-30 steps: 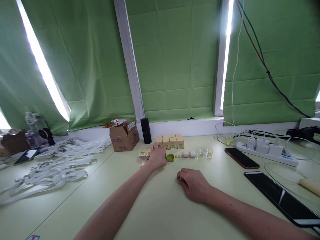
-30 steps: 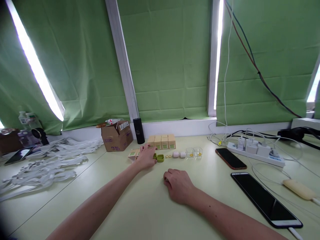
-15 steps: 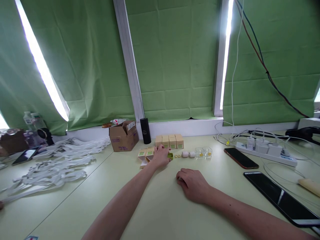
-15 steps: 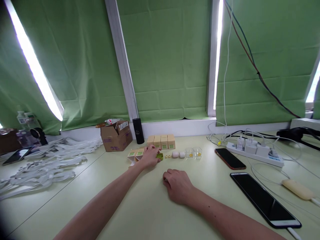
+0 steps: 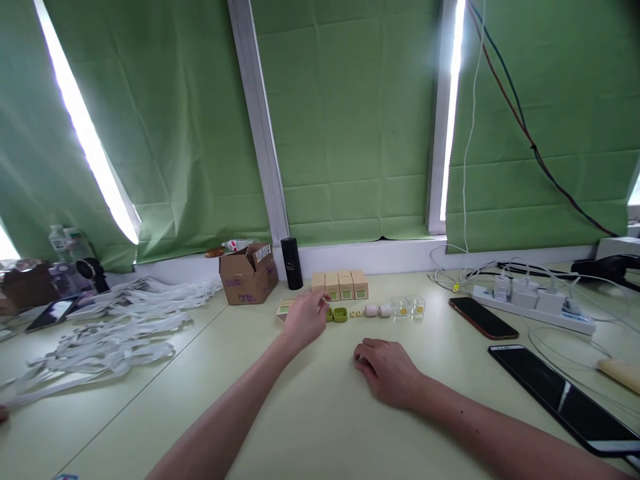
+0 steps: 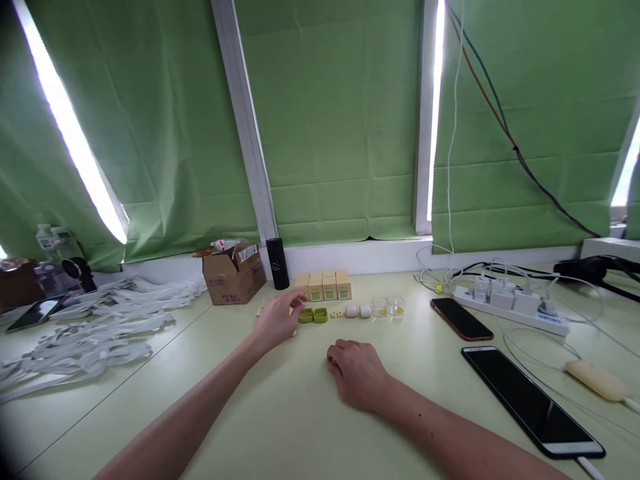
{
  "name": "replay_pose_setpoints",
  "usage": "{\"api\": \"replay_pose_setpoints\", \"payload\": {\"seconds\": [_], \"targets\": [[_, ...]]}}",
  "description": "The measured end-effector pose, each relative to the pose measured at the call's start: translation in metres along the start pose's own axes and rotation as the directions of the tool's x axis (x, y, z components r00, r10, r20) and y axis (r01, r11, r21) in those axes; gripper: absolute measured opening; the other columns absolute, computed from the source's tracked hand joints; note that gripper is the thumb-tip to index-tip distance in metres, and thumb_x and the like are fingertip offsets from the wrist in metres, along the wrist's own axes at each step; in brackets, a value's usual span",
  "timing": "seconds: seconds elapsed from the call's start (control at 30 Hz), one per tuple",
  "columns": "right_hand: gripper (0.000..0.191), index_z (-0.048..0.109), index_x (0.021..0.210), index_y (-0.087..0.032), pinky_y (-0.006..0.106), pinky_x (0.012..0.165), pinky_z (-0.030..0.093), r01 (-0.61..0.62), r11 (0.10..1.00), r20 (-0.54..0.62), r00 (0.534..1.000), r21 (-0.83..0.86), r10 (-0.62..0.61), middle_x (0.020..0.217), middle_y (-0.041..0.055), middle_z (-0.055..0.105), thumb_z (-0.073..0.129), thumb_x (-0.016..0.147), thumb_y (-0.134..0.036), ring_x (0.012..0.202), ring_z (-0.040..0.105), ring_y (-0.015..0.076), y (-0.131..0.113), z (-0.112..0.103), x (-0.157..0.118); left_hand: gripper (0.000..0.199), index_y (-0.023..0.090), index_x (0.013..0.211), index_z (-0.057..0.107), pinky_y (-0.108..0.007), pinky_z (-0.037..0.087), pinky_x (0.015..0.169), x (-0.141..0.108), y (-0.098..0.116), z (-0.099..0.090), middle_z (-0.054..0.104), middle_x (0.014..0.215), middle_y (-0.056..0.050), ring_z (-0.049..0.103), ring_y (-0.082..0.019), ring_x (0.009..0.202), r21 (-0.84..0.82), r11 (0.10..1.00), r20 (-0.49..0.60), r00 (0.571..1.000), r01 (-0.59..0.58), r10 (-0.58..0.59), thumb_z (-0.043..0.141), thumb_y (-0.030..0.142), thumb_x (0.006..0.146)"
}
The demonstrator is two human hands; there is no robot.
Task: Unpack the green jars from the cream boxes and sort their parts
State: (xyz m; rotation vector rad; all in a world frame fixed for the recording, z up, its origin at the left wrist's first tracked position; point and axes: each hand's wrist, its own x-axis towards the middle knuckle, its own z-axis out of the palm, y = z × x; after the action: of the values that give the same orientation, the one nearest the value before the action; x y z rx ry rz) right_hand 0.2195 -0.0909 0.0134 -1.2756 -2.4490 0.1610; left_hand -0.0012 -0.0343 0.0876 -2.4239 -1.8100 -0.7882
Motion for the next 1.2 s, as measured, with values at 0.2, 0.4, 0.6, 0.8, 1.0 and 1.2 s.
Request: {"api": "replay_pose_setpoints", "payload": {"seconds": [0.2,0.4,0.6,0.8,1.0,1.2], "targets": [[0.02,0.069,0.104,-0.024,0.028,0.071,0.039,0.001,1.0,-0.017,1.0,-0.008,-0.002,0.103,0.0048,0.074,0.052,0.095,-0.021,0.092,0.069,0.0213,0.0,0.003,-0.001,0.034,0.022,0.089,0.069,-0.035,0.041,0.069,-0.044,0.015,0.028,0.075,0.083,-0.009,0.07,-0.027,0.079,0.2,0.974,0.231,0.972,-0.101,0.053,0.04,0.034,0.101],[0.02,0.069,0.102,-0.023,0.028,0.074,0.041,-0.019,1.0,-0.079,0.997,-0.007,0.018,0.101,0.0033,0.074,0.05,0.097,-0.02,0.091,0.068,0.0194,0.014,-0.004,0.008,0.037,0.02,0.092,0.066,-0.037,0.042,0.067,-0.052,0.011,0.046,0.075,0.088,-0.014,0.071,-0.031,0.081,0.235,0.955,0.311,0.945,-0.18,0.102,0.034,0.036,0.103],[0.032,0.072,0.103,-0.025,0.028,0.077,0.042,-0.201,0.972,-0.187,0.966,-0.121,0.176,0.109,0.004,0.074,0.042,0.1,-0.017,0.1,0.065,0.0191,0.054,-0.04,0.055,0.025,0.022,0.109,0.063,-0.037,0.043,0.066,-0.053,0.009,0.044,0.075,0.089,-0.012,0.071,-0.03,0.079,0.221,0.957,0.318,0.942,-0.187,0.11,0.042,0.024,0.095],[0.034,0.068,0.123,-0.02,0.032,0.082,0.044,-0.286,0.939,-0.232,0.943,-0.19,0.24,0.121,0.0117,0.069,0.044,0.1,-0.015,0.117,0.058,0.0252,0.089,-0.05,0.111,0.022,0.024,0.112,0.059,-0.036,0.043,0.066,-0.054,0.009,0.043,0.075,0.092,-0.01,0.071,-0.03,0.083,0.191,0.965,0.322,0.94,-0.181,0.113,0.044,0.03,0.096],[0.04,0.062,0.134,-0.018,0.037,0.098,0.041,-0.289,0.917,-0.224,0.947,-0.275,0.231,0.137,0.0174,0.058,0.054,0.095,-0.012,0.128,0.046,0.0302,0.096,-0.031,0.139,0.03,0.021,0.102,0.061,-0.035,0.043,0.068,-0.052,0.009,0.043,0.075,0.093,-0.012,0.072,-0.029,0.083,0.23,0.955,0.343,0.934,-0.185,0.099,0.032,0.031,0.103],[0.028,0.068,0.12,-0.017,0.04,0.105,0.041,-0.31,0.908,-0.184,0.946,-0.282,0.266,0.141,0.0187,0.056,0.059,0.094,-0.013,0.133,0.044,0.031,0.104,-0.022,0.154,0.027,0.019,0.101,0.06,-0.035,0.043,0.067,-0.05,0.01,0.045,0.075,0.091,-0.014,0.072,-0.03,0.081,0.257,0.95,0.348,0.934,-0.177,0.08,0.034,0.024,0.101]]}}
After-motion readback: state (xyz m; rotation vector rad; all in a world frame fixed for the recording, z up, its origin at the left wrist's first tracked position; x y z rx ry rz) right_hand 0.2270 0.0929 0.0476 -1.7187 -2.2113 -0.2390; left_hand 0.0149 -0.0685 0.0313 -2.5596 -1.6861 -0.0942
